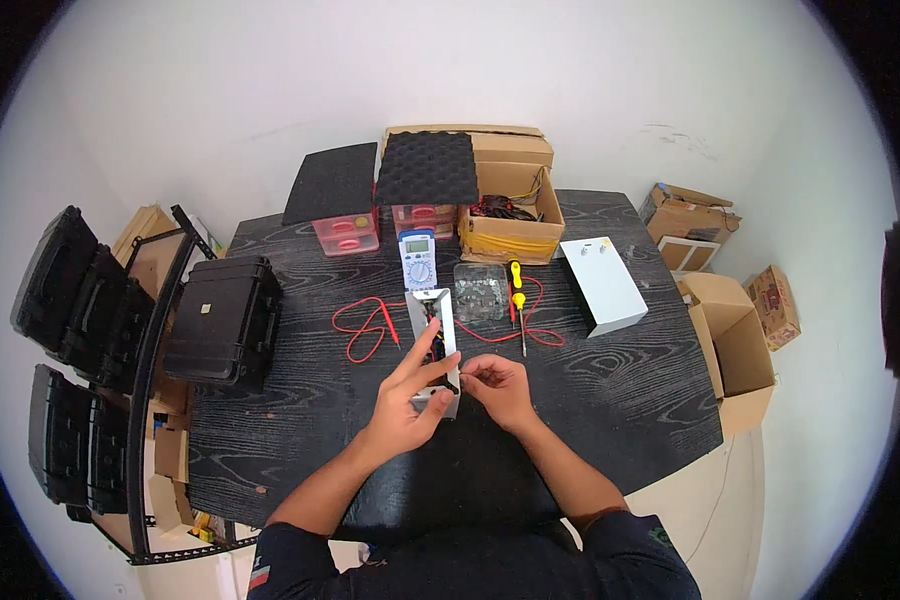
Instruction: The person assembles an electronic device inside a white metal enclosure. They connect wires to a green circuit board, secure components with a screwdriver, and use a multimeter to test the connections. The person handles the enclosure, circuit board, and various wires throughout the process.
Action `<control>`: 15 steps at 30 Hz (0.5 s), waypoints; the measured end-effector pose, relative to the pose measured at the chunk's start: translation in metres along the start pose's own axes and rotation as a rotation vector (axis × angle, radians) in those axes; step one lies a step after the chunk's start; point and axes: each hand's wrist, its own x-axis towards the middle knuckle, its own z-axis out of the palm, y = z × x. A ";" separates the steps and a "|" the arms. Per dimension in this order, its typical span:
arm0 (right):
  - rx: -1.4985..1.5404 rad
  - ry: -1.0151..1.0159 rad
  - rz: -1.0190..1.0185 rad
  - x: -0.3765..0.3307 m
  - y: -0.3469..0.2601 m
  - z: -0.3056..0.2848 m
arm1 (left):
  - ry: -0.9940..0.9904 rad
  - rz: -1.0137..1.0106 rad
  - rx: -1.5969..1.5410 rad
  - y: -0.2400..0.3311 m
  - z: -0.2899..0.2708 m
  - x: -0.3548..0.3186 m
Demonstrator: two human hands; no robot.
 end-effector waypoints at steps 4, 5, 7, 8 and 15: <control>-0.036 -0.004 -0.191 0.002 0.002 0.002 | -0.003 -0.022 -0.027 0.001 0.000 0.000; -0.057 -0.004 -0.195 0.002 0.002 0.002 | -0.004 -0.039 -0.045 0.002 0.000 0.000; -0.037 0.006 -0.171 0.001 0.002 0.002 | -0.002 -0.039 -0.048 0.001 0.000 -0.001; 0.002 0.014 -0.145 0.000 0.002 0.004 | 0.002 -0.021 -0.034 -0.002 0.001 -0.001; -0.034 -0.029 0.003 0.000 -0.005 0.001 | -0.003 -0.064 -0.071 0.003 0.001 0.000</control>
